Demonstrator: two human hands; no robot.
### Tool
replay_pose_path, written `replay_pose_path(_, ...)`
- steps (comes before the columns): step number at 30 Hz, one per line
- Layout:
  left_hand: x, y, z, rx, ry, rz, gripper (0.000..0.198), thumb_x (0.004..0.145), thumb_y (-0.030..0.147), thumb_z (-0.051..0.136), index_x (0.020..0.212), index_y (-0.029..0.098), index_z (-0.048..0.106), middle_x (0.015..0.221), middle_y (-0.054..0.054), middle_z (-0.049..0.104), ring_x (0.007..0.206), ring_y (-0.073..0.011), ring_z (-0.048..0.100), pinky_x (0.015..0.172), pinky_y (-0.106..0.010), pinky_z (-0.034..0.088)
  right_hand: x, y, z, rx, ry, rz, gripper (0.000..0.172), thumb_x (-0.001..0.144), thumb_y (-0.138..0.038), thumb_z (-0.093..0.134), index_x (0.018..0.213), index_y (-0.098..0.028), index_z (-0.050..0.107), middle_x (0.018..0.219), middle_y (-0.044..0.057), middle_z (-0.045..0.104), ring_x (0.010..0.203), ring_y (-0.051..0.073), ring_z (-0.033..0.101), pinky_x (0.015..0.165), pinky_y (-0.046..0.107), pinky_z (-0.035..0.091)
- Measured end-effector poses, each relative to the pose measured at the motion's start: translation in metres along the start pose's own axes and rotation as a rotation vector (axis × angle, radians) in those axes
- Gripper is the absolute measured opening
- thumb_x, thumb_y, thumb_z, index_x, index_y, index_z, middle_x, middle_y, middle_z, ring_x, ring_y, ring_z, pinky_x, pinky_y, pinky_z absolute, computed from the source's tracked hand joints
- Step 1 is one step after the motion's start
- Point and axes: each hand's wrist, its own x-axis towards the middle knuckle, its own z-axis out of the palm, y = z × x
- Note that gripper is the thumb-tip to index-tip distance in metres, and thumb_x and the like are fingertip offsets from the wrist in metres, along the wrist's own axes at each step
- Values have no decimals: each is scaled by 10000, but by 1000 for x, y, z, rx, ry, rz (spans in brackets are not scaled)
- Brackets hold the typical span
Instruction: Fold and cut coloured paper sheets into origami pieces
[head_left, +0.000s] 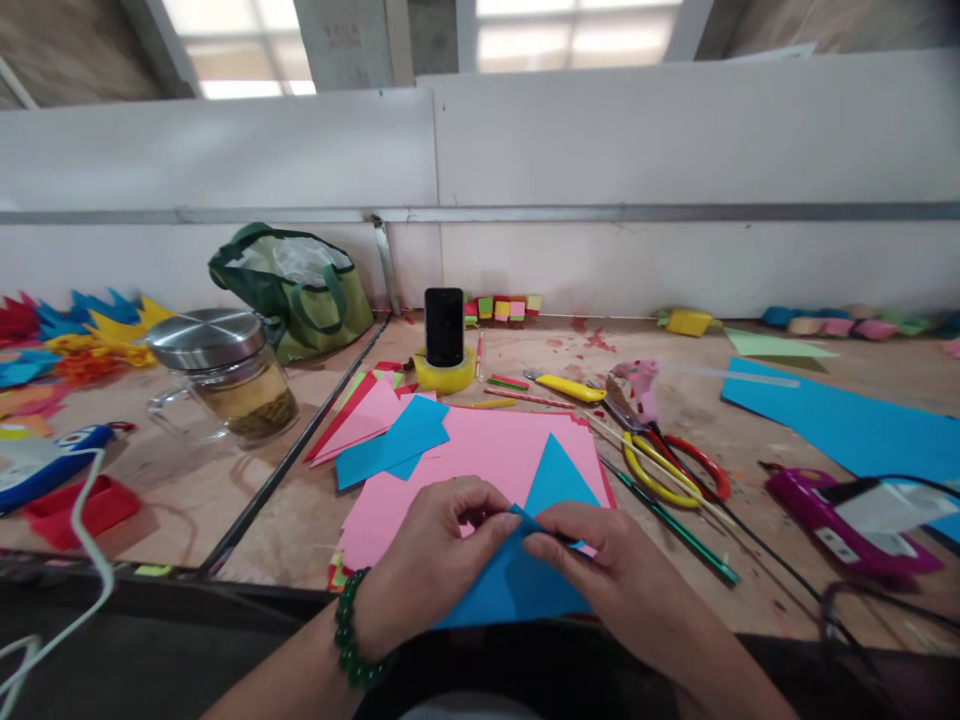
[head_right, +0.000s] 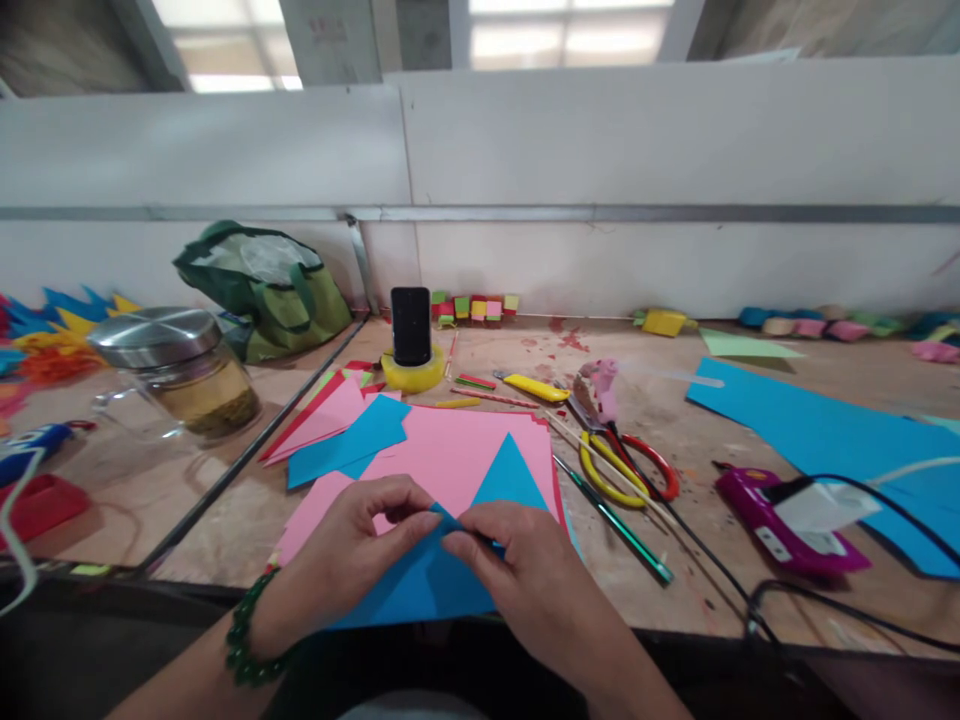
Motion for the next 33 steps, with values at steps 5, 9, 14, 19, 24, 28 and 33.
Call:
replay_pose_path(5, -2, -2, -1, 48, 16, 38, 157, 855, 239, 601, 730, 154, 646, 700, 5, 651, 675, -117, 563, 610, -208, 404, -1, -1, 1, 5, 0, -8, 332, 926, -360, 482, 651, -181, 530, 632, -40, 519, 630, 113, 475, 587, 230, 321)
replay_pose_path(9, 1, -6, -4, 243, 24, 53, 165, 891, 288, 573, 791, 179, 645, 753, 0, 666, 726, -151, 588, 660, -254, 433, 10, 1, 0, -14, 17, -2, 371, 925, -385, 461, 622, -179, 521, 579, -46, 490, 568, 104, 429, 527, 228, 285)
replay_pose_path(14, -1, -10, 0, 772, 182, 205, 342, 905, 233, 544, 1246, 221, 531, 1157, -77, 617, 1073, -267, 527, 930, -438, 394, 41, 17, 0, -312, 90, 141, 350, 918, -365, 464, 642, -185, 579, 592, -20, 575, 549, 114, 465, 523, 245, 266)
replay_pose_path(19, -8, -13, 18, 940, -111, 355, 210, 923, 279, 507, 1087, 189, 602, 1132, -78, 603, 1067, -274, 503, 926, -455, 383, 52, 27, 8, -451, 106, 231, 281, 897, -323, 499, 697, -200, 653, 670, 24, 666, 618, 140, 551, 549, 259, 259)
replay_pose_path(24, -12, -21, 26, 981, -191, 389, 279, 903, 416, 551, 978, 158, 625, 1026, -67, 626, 1003, -264, 510, 907, -444, 366, 50, 27, 11, -538, 117, 277, 276, 907, -330, 490, 752, -219, 690, 751, 44, 719, 684, 160, 616, 552, 268, 257)
replay_pose_path(28, -18, -25, 23, 1000, -207, 435, 250, 909, 377, 556, 968, 146, 631, 927, -49, 646, 925, -242, 527, 867, -410, 370, 51, 30, 14, -602, 138, 287, 303, 914, -355, 484, 753, -221, 702, 749, 56, 727, 675, 181, 636, 540, 278, 267)
replay_pose_path(33, -26, -33, 20, 987, -197, 445, 228, 892, 324, 590, 1026, 143, 620, 973, -46, 668, 888, -229, 548, 833, -397, 379, 50, 25, 16, -657, 178, 202, 270, 928, -294, 470, 895, -184, 714, 848, 97, 725, 773, 223, 643, 616, 297, 383)
